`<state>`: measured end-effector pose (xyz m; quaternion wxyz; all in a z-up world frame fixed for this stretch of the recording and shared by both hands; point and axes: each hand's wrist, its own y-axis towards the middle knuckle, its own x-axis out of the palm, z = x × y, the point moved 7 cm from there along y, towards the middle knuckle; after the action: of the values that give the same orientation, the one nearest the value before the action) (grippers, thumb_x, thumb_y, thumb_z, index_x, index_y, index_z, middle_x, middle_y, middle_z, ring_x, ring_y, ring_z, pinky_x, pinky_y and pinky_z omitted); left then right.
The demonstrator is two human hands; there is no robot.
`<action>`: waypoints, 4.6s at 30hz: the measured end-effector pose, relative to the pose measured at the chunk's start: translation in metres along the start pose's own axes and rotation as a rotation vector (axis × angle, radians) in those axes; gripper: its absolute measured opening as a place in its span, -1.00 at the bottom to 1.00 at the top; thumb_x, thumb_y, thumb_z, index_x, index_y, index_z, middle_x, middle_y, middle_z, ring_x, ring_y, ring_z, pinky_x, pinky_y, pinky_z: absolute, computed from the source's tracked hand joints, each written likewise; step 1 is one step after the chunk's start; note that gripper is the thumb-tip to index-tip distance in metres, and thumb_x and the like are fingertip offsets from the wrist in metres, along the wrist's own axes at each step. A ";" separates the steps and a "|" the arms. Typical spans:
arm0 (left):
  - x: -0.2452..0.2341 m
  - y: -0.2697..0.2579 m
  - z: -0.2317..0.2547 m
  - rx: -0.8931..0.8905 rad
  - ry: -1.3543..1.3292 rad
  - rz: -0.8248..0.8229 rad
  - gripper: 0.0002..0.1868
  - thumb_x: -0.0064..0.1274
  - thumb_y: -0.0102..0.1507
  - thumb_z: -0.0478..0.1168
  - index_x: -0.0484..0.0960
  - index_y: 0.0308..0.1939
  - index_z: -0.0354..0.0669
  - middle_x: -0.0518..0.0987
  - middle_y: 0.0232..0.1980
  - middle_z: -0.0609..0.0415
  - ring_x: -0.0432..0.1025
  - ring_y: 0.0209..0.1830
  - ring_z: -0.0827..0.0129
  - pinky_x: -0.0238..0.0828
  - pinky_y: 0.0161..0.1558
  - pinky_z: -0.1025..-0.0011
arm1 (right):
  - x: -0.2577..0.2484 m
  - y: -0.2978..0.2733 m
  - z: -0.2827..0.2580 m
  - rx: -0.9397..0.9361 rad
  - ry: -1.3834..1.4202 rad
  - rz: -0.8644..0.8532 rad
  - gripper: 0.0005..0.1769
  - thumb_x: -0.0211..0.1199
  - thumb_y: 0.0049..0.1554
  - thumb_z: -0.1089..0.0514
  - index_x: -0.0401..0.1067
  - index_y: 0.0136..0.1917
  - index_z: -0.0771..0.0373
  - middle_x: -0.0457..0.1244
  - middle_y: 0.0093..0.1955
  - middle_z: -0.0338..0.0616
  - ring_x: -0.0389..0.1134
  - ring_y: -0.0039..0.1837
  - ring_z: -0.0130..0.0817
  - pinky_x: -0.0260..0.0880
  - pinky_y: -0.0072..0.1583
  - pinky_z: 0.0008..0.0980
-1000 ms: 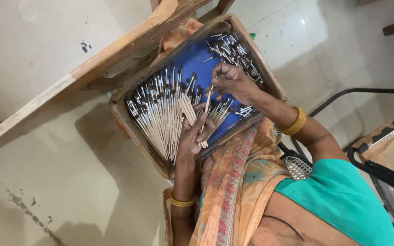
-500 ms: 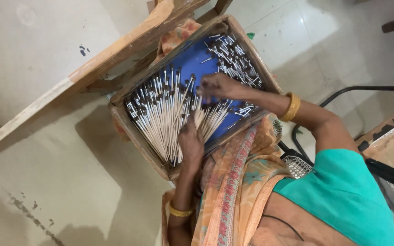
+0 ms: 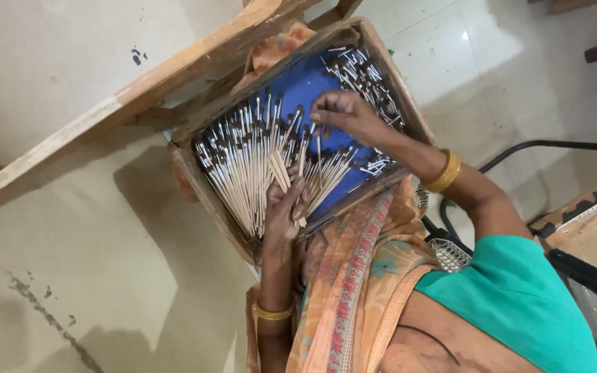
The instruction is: Sort and organize thin wooden incense sticks into boxes in a production setting.
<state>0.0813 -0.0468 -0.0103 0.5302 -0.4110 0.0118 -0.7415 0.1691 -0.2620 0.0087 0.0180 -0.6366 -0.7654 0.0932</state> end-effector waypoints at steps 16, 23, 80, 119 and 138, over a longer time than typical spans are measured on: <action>0.022 -0.001 -0.015 -0.183 -0.365 -0.200 -0.74 0.03 0.40 -0.34 0.55 0.17 -0.26 0.47 -0.51 0.13 0.18 -0.73 0.69 -0.05 -0.75 0.70 | 0.019 -0.031 -0.010 0.049 0.560 -0.158 -0.90 0.15 0.32 0.25 0.33 -0.01 0.34 0.36 -0.14 -0.03 0.51 -0.08 -0.33 0.61 -0.10 -0.45; 0.016 -0.021 0.012 0.488 0.766 0.001 -0.64 -0.07 0.39 -0.43 0.57 0.26 -0.18 0.62 -0.34 0.10 0.46 -0.48 0.50 0.39 -0.49 0.48 | 0.032 -0.031 0.021 0.186 0.263 -0.173 -0.86 0.17 0.32 0.19 0.37 -0.03 0.32 0.35 -0.19 -0.04 0.52 -0.12 -0.33 0.64 -0.08 -0.40; -0.036 -0.015 -0.030 0.192 1.269 0.230 -0.46 -0.10 0.37 -0.37 0.35 0.46 -0.35 0.49 -0.55 0.00 0.33 -0.65 0.42 0.23 -0.60 0.41 | -0.034 0.034 0.004 -0.098 -1.237 0.121 -0.84 0.27 0.15 0.14 0.50 -0.04 0.24 0.36 -0.12 0.04 0.42 -0.10 -0.10 0.40 -0.16 -0.10; 0.038 0.022 -0.013 -0.126 -0.369 -0.332 -0.77 -0.04 0.46 -0.33 0.55 0.19 -0.29 0.48 -0.51 0.09 0.12 -0.78 0.67 -0.07 -0.75 0.66 | -0.002 -0.031 -0.025 -0.023 0.564 -0.193 -0.91 0.10 0.37 0.25 0.34 0.08 0.33 0.37 -0.03 0.05 0.51 0.01 -0.27 0.64 -0.03 -0.40; -0.031 -0.030 0.000 0.176 0.582 0.181 -0.63 -0.04 0.52 -0.15 0.56 0.35 -0.24 0.58 -0.31 0.05 0.36 -0.46 0.57 0.31 -0.42 0.51 | 0.024 0.045 -0.012 -0.639 -1.742 -0.077 -0.76 0.26 0.14 0.14 0.39 -0.08 0.39 0.36 -0.14 0.10 0.26 -0.27 -0.33 0.28 -0.38 -0.45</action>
<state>0.0613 -0.0088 -0.0154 0.6021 -0.1315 0.1352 -0.7759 0.2098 -0.2293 0.0112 -0.7365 -0.2908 -0.5188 0.3223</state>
